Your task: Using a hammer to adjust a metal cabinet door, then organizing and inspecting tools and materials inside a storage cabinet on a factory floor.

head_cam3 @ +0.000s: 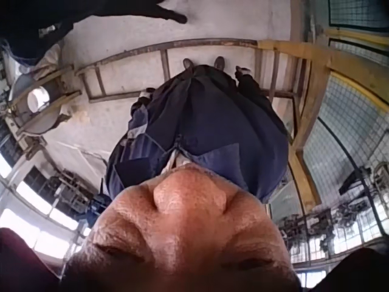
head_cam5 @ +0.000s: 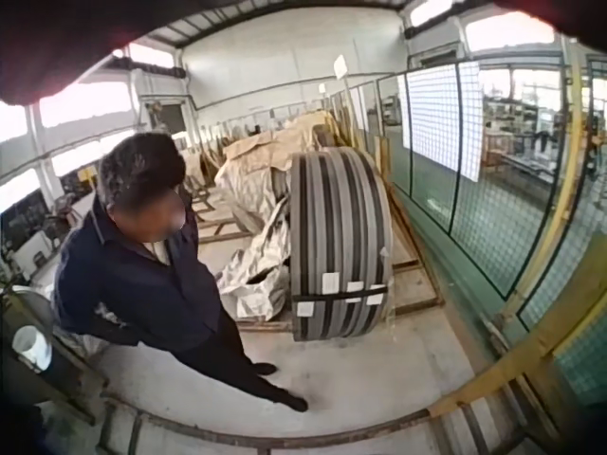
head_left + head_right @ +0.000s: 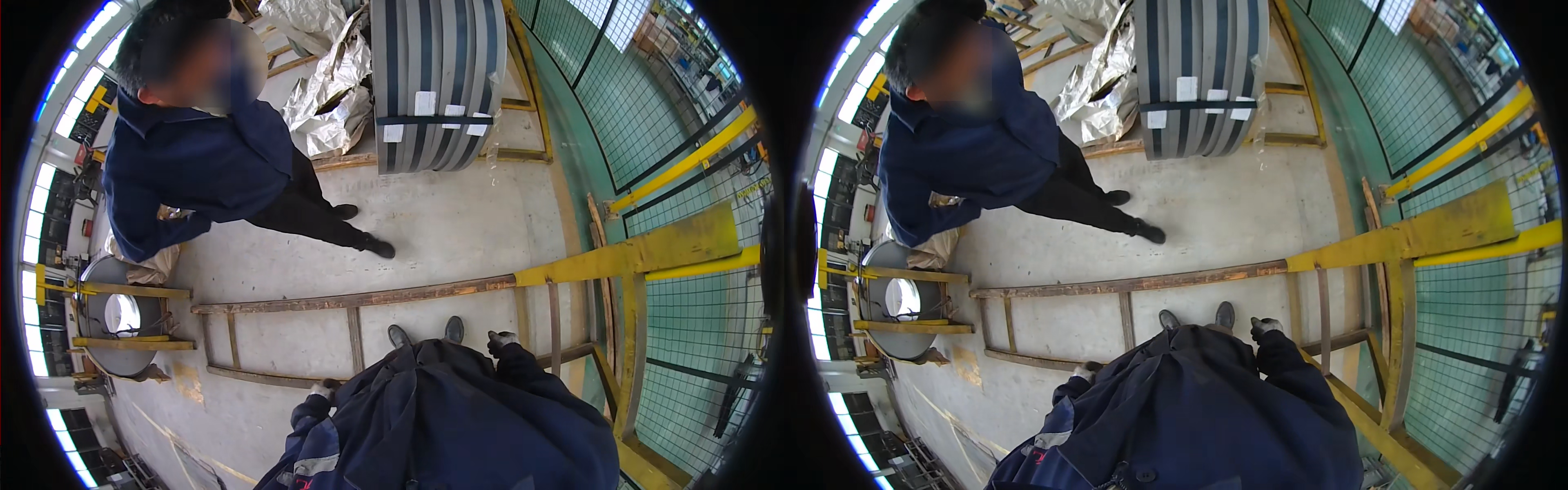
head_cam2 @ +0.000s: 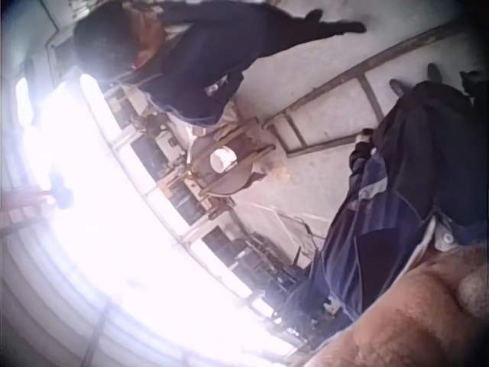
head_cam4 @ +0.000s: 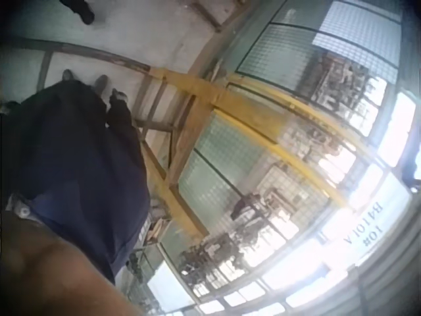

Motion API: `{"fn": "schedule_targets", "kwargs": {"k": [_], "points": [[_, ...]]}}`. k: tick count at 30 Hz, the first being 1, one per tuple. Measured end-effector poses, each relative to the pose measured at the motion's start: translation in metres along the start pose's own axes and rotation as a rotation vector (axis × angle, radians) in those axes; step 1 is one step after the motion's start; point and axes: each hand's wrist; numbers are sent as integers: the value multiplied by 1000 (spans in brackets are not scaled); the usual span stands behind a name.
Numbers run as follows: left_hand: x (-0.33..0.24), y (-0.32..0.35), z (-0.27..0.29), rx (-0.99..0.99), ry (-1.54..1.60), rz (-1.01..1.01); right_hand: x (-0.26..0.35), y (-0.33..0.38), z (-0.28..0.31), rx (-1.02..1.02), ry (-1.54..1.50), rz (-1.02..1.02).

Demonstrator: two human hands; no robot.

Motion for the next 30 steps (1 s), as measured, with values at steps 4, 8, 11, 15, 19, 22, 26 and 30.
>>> {"fn": "schedule_targets", "kwargs": {"k": [4, 8, 11, 15, 19, 22, 26, 30], "points": [[-110, 25, 39, 64, 297, 13, 9, -5, -14, -94, 132, 71], [-86, 21, 29, 31, 265, -85, 11, -18, -19, -75, 125, 227], [-87, 25, 25, 54, 182, -97, 15, -25, -15, -47, 173, 192], [5, 5, -12, 40, -62, -225, 24, -13, -16, 51, 129, 140], [-48, 40, -2, 85, -199, -288, 35, -2, -7, 80, 248, 86], [-57, 51, -9, -21, -3, -117, 28, -15, -2, 155, 188, 105], [-42, 50, -28, -56, -88, -95, 51, 18, 2, 135, 217, 114], [-75, 71, -24, -44, 175, -151, 47, 14, 21, 139, 224, 116]]}}
Point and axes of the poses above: each hand's wrist, its own y-axis away from the middle knuckle, its own z-axis out of the back of the hand, x = y × z, and after that the axes turned 6 degrees about y, right-handed
